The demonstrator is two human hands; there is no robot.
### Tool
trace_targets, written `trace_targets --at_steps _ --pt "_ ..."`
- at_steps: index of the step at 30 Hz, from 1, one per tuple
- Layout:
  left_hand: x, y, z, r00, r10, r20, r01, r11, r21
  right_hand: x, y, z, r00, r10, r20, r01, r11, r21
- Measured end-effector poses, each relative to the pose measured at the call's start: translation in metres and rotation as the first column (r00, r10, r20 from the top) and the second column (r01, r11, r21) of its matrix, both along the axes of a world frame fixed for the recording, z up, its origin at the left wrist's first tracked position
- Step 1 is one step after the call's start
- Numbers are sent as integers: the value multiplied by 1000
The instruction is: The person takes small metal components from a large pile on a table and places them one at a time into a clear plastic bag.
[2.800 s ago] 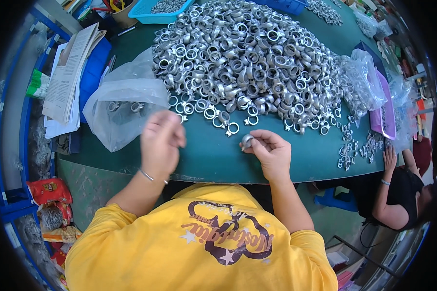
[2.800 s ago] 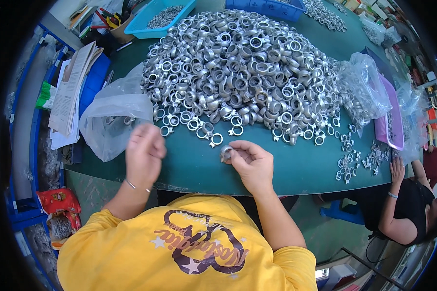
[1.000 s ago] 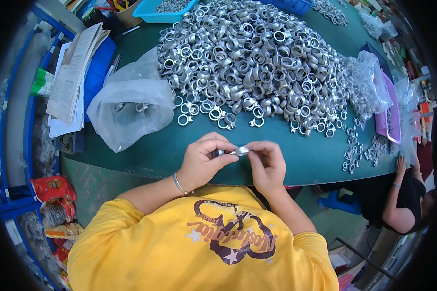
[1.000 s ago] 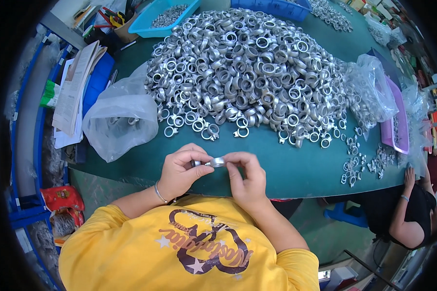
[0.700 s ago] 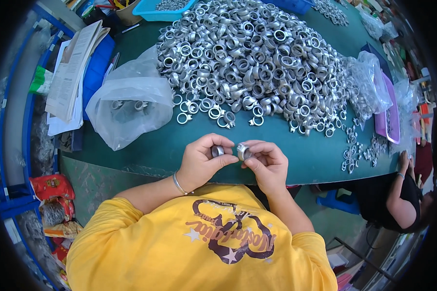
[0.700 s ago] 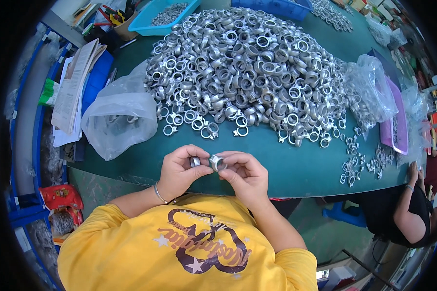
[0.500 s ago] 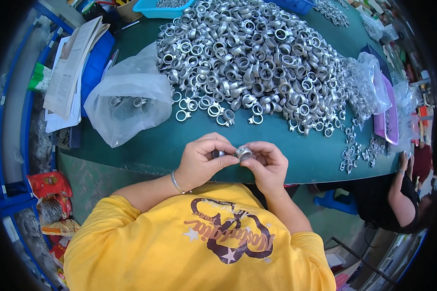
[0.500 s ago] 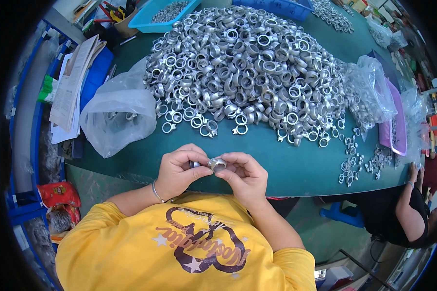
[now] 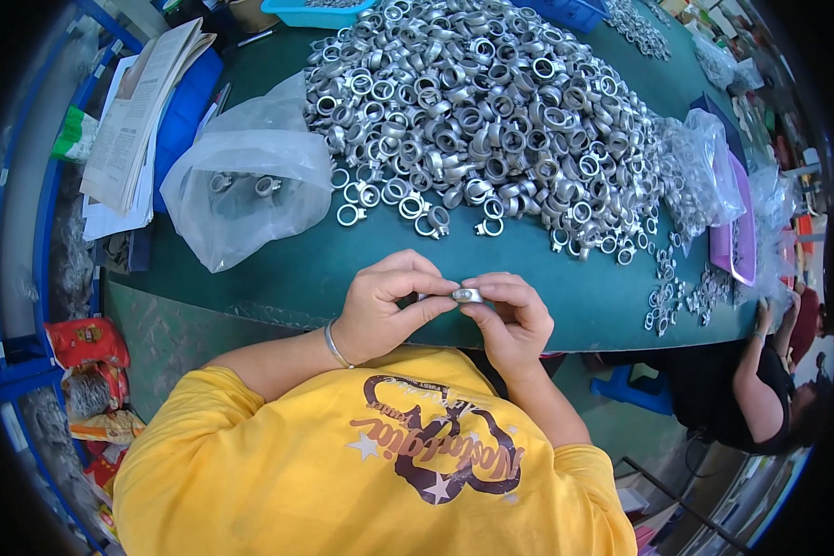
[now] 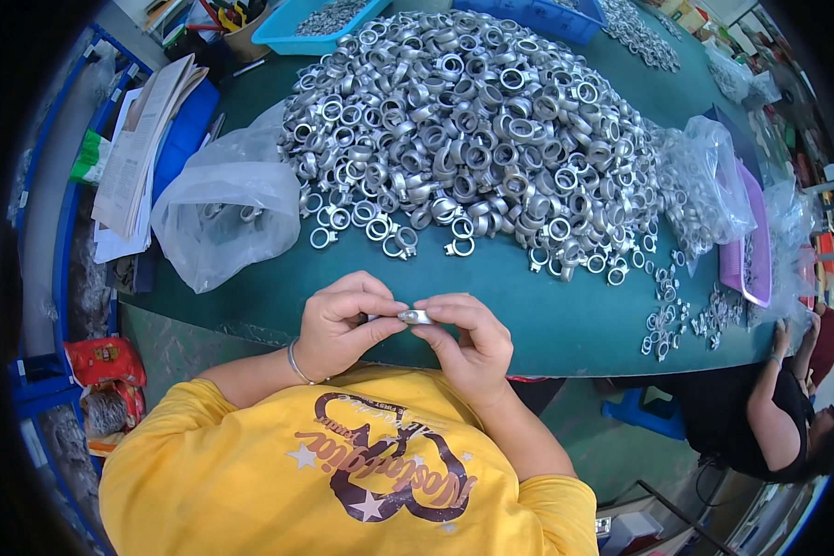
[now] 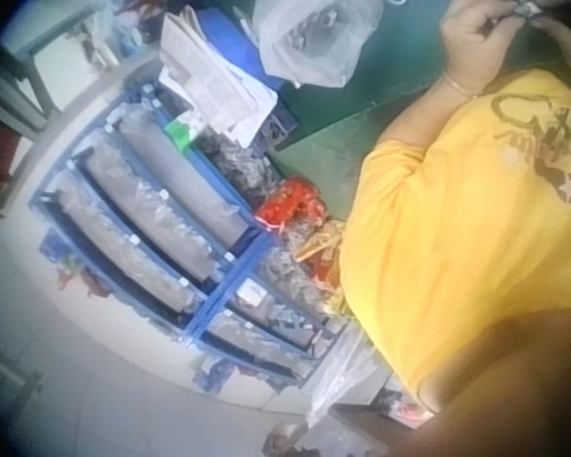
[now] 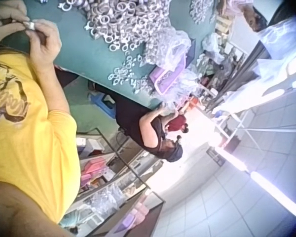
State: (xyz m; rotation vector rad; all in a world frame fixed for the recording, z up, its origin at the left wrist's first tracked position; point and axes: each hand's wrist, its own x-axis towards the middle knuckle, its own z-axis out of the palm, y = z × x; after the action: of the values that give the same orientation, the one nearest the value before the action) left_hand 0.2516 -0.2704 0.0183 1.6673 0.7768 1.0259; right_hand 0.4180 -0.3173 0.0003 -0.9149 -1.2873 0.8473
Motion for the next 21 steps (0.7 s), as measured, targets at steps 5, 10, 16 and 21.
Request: trace_targets --at_steps 5,10,16,21 --pt "-1 -1 1 1000 -7 -28 8 1000 15 -1 -3 -4 989 24 -144 -37 995 -88" --pt "0 0 2 999 -6 -42 7 1000 25 0 -2 -6 983 43 -178 -67 990 -127" --pt "-1 1 4 998 -30 -51 31 999 22 0 -2 -6 982 35 -186 -63 987 -147" --pt "4 2 6 989 -62 -132 41 987 -157 12 -3 -1 992 -72 102 95 968 -233"
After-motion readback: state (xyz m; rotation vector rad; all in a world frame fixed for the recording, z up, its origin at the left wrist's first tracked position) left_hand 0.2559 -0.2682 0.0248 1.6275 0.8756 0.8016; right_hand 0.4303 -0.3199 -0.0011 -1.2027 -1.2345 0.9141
